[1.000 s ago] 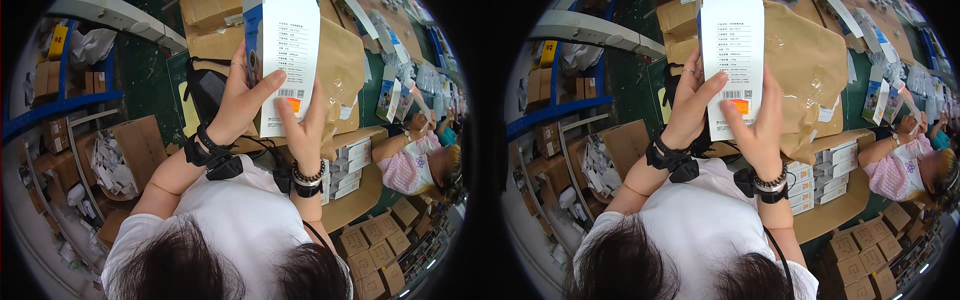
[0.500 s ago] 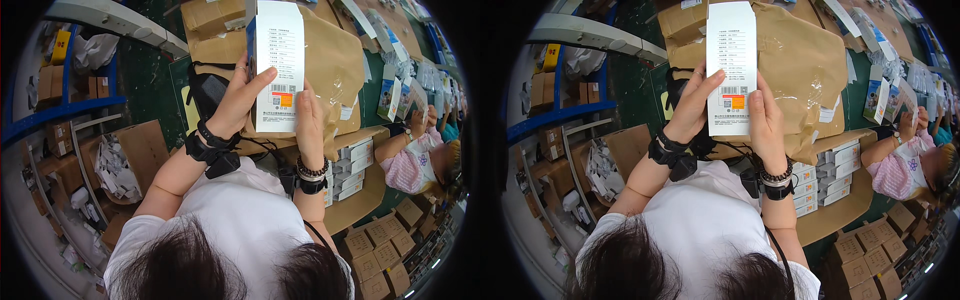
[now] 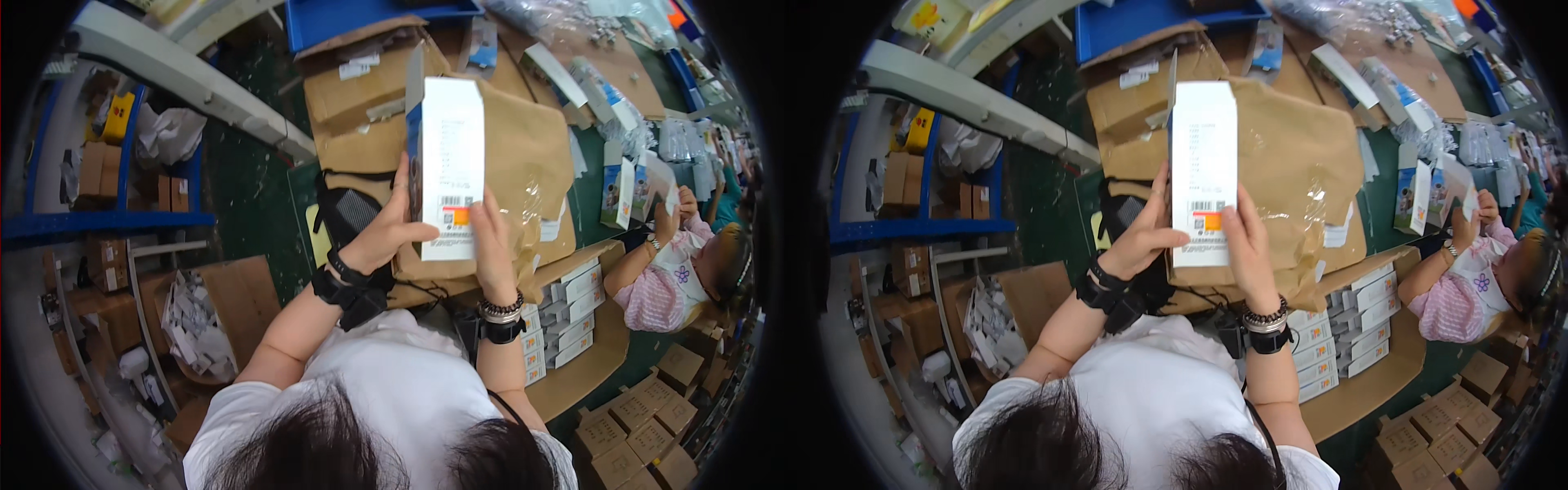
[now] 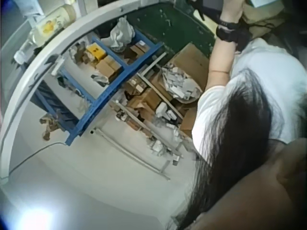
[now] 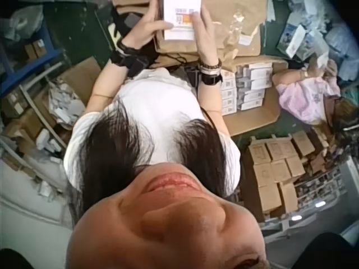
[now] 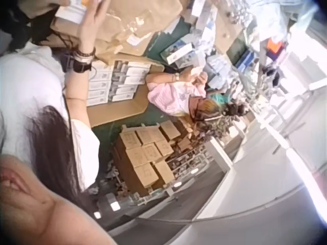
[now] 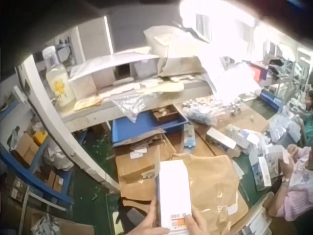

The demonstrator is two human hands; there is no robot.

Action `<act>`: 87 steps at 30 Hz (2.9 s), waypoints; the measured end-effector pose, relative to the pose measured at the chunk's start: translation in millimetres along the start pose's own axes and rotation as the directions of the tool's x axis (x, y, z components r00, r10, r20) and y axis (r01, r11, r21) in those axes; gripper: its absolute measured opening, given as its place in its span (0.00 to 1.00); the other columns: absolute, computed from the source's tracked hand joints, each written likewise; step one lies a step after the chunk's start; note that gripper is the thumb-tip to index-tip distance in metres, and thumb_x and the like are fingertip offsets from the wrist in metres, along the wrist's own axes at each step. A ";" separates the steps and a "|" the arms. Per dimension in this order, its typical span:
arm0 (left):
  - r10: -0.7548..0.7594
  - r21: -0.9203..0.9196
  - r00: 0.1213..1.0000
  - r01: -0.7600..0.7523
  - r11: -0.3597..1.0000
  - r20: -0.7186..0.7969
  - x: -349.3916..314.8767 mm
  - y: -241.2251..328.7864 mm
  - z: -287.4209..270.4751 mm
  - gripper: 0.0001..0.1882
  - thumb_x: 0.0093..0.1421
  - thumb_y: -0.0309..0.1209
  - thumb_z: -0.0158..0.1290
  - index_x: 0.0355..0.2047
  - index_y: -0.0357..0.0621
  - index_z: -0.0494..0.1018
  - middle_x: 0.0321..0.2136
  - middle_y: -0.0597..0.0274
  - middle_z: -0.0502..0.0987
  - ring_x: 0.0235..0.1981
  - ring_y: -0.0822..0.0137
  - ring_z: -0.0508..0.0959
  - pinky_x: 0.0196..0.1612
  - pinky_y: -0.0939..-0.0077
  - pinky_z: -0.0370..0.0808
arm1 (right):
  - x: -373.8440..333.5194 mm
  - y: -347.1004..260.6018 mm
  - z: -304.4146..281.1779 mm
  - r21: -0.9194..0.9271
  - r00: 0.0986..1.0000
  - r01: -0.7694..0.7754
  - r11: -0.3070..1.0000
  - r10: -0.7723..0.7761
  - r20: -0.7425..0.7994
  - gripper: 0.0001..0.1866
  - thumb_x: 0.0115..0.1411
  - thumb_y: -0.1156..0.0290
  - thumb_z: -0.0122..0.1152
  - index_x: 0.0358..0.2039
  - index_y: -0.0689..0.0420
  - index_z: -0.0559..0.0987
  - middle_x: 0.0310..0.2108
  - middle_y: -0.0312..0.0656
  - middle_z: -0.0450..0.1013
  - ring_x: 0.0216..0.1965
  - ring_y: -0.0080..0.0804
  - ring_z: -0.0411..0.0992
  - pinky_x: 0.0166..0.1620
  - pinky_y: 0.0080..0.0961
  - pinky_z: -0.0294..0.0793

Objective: Apply small orange labels onto white product boxes in a factory setting.

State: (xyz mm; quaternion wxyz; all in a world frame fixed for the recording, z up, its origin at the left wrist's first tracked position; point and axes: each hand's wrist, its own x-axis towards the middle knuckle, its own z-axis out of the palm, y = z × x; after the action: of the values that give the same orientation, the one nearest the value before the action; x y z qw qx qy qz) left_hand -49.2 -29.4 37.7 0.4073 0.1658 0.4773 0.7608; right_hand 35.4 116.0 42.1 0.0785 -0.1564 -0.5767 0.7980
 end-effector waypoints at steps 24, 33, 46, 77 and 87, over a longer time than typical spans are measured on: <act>-0.244 0.199 0.955 0.276 0.940 -0.172 -42.9 -53.6 -44.1 0.25 0.60 0.31 0.47 0.56 0.42 0.57 0.48 0.62 0.67 0.47 0.70 0.68 0.50 0.78 0.64 | -9.7 44.0 -242.4 0.025 0.808 0.193 0.981 -0.144 -0.572 0.19 0.60 0.61 0.49 0.46 0.60 0.70 0.39 0.36 0.71 0.38 0.22 0.69 0.41 0.19 0.68; -0.187 0.204 0.860 0.315 0.927 -0.475 -63.3 -50.9 -71.6 0.15 0.62 0.32 0.44 0.48 0.42 0.65 0.39 0.64 0.73 0.39 0.75 0.72 0.43 0.82 0.67 | 71.4 95.1 -445.8 -0.584 0.427 -0.141 0.799 -0.483 -0.764 0.21 0.57 0.61 0.52 0.47 0.61 0.70 0.36 0.43 0.72 0.32 0.30 0.70 0.40 0.25 0.69; -0.086 0.443 0.712 0.521 0.730 -0.697 -182.1 112.6 -53.5 0.16 0.60 0.31 0.46 0.47 0.37 0.65 0.37 0.61 0.74 0.37 0.72 0.73 0.42 0.81 0.68 | 292.6 71.2 -362.8 -0.976 0.600 -0.145 0.161 -0.771 -0.216 0.34 0.46 0.74 0.58 0.55 0.63 0.59 0.44 0.54 0.65 0.40 0.42 0.70 0.44 0.31 0.70; 0.071 0.926 0.994 -0.106 0.363 0.086 75.9 -83.6 18.0 0.48 0.43 0.36 0.61 0.59 0.36 0.46 0.52 0.46 0.59 0.54 0.54 0.61 0.55 0.65 0.61 | 70.8 24.6 -180.7 -0.742 0.732 0.535 0.405 -0.660 0.168 0.08 0.47 0.77 0.57 0.31 0.57 0.75 0.31 0.43 0.70 0.34 0.39 0.72 0.39 0.26 0.72; 0.198 0.991 0.978 0.047 0.122 -0.070 54.9 -90.7 10.1 0.51 0.42 0.43 0.61 0.60 0.36 0.45 0.52 0.40 0.58 0.55 0.44 0.59 0.56 0.58 0.59 | -117.4 -125.6 -82.4 -0.693 0.701 0.563 0.450 -0.705 0.111 0.07 0.44 0.76 0.59 0.27 0.60 0.75 0.25 0.44 0.71 0.27 0.40 0.71 0.33 0.32 0.71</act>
State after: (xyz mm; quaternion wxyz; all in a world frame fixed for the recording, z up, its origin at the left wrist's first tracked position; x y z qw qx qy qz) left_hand -34.5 38.5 -43.0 0.1105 0.3462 0.8866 0.2863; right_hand 166.7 194.4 156.0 0.3636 -0.0222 -0.8317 0.4191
